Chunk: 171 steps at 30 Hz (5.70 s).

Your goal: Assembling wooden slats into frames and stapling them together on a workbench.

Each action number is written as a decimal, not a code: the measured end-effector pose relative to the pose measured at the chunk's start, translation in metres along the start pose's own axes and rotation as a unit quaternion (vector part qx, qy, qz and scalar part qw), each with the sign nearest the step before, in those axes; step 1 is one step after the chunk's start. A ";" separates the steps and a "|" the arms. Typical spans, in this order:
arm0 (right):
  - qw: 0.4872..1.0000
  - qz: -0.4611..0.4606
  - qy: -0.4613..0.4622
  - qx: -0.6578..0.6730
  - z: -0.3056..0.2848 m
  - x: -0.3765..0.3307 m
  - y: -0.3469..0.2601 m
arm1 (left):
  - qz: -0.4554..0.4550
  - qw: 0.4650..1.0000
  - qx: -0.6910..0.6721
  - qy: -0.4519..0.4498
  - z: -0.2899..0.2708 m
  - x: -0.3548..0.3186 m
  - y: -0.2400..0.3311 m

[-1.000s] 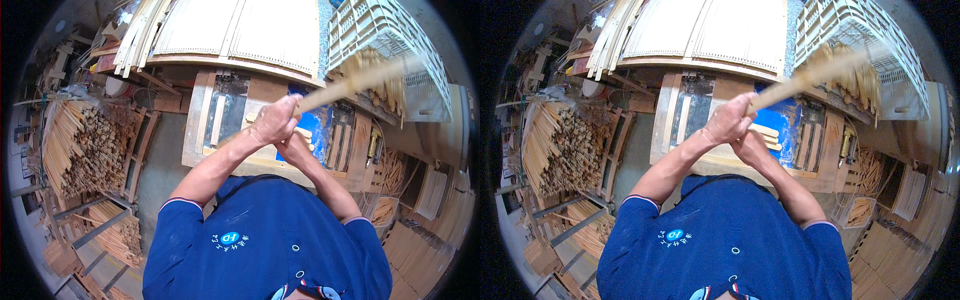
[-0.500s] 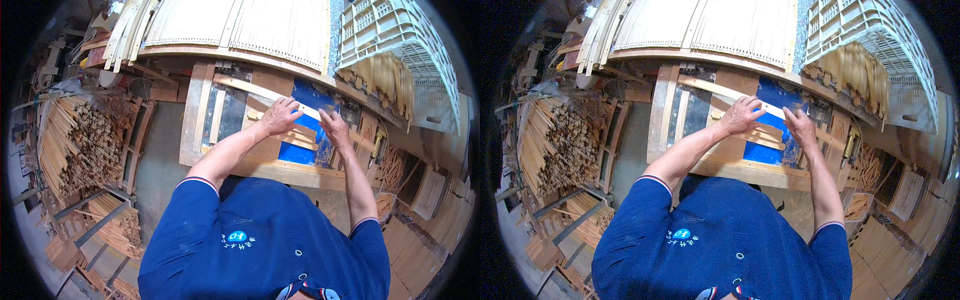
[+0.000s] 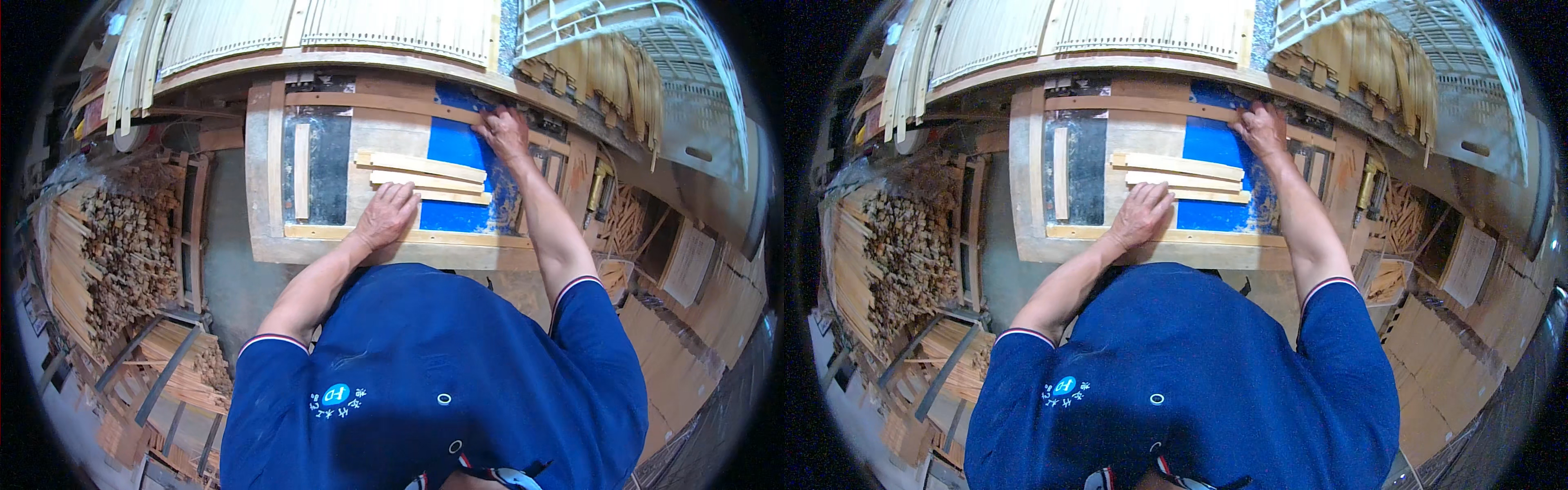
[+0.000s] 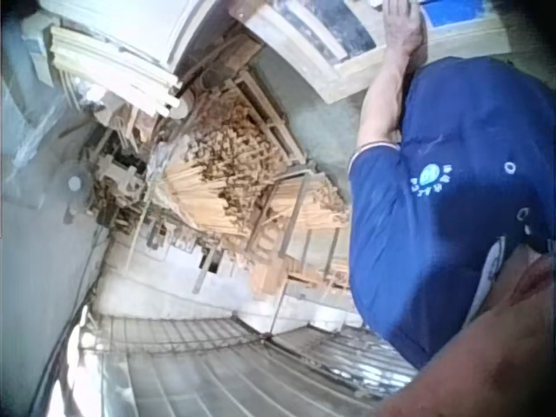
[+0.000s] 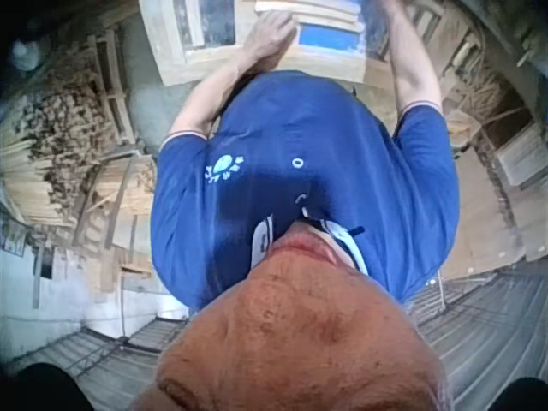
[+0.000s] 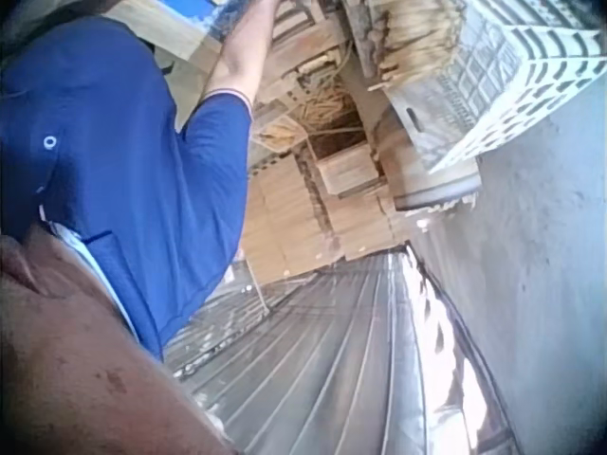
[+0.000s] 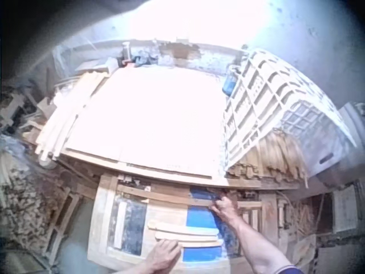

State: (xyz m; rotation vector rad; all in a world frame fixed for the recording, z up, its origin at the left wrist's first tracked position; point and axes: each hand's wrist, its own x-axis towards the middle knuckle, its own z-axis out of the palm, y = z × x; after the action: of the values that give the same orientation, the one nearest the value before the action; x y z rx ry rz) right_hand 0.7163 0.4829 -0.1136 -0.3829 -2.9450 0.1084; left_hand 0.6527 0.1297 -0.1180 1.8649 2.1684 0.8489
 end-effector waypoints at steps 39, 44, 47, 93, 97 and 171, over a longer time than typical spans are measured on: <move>0.938 0.314 0.124 0.074 0.004 -0.229 0.035 | -0.374 0.913 0.099 0.128 -0.086 -0.088 -0.036; 0.935 0.347 0.067 0.031 -0.011 -0.220 0.036 | -0.374 0.902 0.166 0.134 -0.089 -0.099 -0.078; 0.934 0.350 0.055 0.041 -0.022 -0.212 0.029 | -0.416 0.890 0.164 0.090 -0.095 -0.097 -0.083; 0.816 0.560 -0.141 0.018 -0.067 -0.246 0.231 | -0.149 0.989 0.014 0.010 0.070 0.006 0.109; 0.836 0.530 -0.140 0.006 -0.065 -0.222 0.258 | -0.201 0.976 0.072 0.037 0.085 0.019 0.109; 0.923 0.110 -0.358 0.094 -0.171 -0.305 0.056 | -0.238 0.966 0.104 0.021 0.089 0.018 0.110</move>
State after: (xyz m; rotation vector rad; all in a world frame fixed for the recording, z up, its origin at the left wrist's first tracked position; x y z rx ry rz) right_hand 1.0507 0.4659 0.0008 -0.7867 -3.5300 0.6923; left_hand 0.7852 0.1818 -0.1310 1.3037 2.6545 0.5827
